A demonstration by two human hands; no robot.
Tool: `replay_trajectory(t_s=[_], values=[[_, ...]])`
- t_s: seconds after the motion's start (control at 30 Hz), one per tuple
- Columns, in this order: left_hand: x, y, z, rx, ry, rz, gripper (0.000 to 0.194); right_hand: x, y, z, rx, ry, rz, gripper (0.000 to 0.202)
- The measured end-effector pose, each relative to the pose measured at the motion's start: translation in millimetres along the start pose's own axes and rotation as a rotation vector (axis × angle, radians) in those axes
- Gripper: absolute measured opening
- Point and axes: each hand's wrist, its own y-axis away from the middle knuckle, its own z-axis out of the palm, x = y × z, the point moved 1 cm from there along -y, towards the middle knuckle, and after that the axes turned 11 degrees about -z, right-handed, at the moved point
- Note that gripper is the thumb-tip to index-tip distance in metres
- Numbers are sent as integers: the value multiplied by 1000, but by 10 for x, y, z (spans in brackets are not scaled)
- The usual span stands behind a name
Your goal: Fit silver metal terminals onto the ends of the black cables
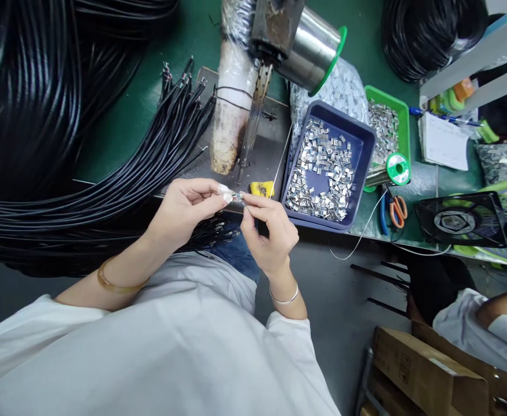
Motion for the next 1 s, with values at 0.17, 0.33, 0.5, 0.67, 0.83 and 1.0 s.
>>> replay_trajectory(t_s=[0.17,0.33,0.5,0.67,0.83,1.0], values=[[17,1,18,17,13,-3,9,28,1,4,2,24,-42,16],[10,-18,37,87,-14,-4,8,32,23,39,-4,56,-74,20],[11,-40,52,119,-16,31,7,23,4,85,3,93,-49,18],[55,-58,78,134,-13,49,4,54,-53,119,16,125,-61,15],[89,-64,80,140,-63,94,5,72,-90,140,32,120,-96,19],[103,-55,78,154,-77,140,7,43,-100,138,33,105,-103,20]])
